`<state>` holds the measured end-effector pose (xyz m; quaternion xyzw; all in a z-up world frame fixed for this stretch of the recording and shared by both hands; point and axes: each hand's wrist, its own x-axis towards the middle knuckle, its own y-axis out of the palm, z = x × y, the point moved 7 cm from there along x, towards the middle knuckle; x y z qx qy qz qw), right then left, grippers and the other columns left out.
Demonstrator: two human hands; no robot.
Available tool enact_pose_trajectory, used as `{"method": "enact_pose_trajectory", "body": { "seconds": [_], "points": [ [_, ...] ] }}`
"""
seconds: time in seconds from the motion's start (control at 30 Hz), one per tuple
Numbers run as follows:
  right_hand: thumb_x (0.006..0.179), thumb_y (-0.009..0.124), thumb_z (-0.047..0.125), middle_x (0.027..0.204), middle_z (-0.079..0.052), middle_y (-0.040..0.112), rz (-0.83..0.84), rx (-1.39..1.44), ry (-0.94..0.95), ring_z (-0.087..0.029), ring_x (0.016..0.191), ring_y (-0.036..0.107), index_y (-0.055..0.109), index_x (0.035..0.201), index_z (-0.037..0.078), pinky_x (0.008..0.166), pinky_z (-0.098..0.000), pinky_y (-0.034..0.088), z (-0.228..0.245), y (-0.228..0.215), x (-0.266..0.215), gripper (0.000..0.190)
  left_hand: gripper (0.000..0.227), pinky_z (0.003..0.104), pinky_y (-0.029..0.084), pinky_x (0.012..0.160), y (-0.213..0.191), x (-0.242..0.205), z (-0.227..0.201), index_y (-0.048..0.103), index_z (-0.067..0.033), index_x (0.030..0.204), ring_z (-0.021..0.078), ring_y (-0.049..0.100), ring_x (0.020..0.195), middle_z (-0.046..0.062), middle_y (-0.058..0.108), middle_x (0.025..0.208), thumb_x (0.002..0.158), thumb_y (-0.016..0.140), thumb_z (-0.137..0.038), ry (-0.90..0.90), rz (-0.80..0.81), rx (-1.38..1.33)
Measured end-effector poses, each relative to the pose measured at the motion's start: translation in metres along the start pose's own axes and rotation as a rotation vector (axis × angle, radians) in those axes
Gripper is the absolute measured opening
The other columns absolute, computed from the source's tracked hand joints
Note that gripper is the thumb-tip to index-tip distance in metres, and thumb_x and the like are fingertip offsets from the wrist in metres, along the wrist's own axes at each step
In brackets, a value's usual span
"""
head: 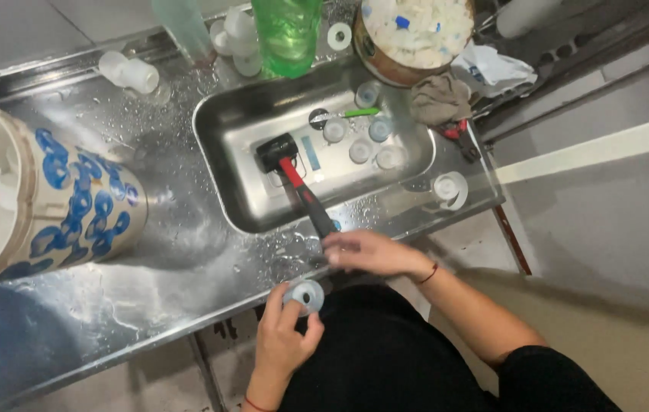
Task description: The person repeatedly picks up small plastic bottle caps from a stainless steel sink, rinses them under running water, and places them into a white bucket. The person handles caps one at a time, occasionally using a green scrubbing tool. The scene ends with the person walking away from the sink area.
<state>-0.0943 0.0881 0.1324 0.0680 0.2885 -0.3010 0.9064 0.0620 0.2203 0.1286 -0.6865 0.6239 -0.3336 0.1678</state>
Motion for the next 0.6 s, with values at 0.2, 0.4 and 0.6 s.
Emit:
{"method": "enact_pose_trajectory", "body": {
  "seconds": [0.2,0.4,0.6],
  "points": [
    [0.098,0.056,0.027,0.102,0.003,0.074,-0.893,-0.487,-0.174,-0.014,0.091,0.066,0.074,0.103,0.017,0.080,-0.0327,0.049,0.050,-0.296,0.023,0.021,0.018,0.036,0.051,0.082,0.018,0.031,0.014,0.053,-0.0070,0.083,0.0321,0.064,0.095,0.017,0.065,0.104,0.074,0.062,-0.021,-0.259,-0.127,-0.149],
    [0.078,0.059,0.009,0.098,-0.020,0.074,-1.013,-1.078,-0.283,-0.043,0.089,0.068,0.081,0.107,0.012,0.078,-0.0502,0.052,0.011,-0.514,0.140,0.037,0.036,0.035,0.048,0.096,0.043,0.066,0.009,0.070,-0.0071,0.108,0.0256,0.062,0.113,0.009,0.063,0.121,0.074,0.062,-0.016,-0.499,-0.091,-0.245],
    [0.080,0.065,0.022,0.101,-0.024,0.072,-0.834,-1.240,0.094,-0.051,0.089,0.068,0.081,0.105,0.026,0.075,-0.0529,0.054,-0.010,-0.545,0.202,0.030,0.042,0.036,0.044,0.091,0.059,0.089,-0.010,0.070,-0.0048,0.097,0.0252,0.061,0.106,0.011,0.063,0.110,0.082,0.054,-0.040,-0.548,-0.127,-0.524]
  ]
}}
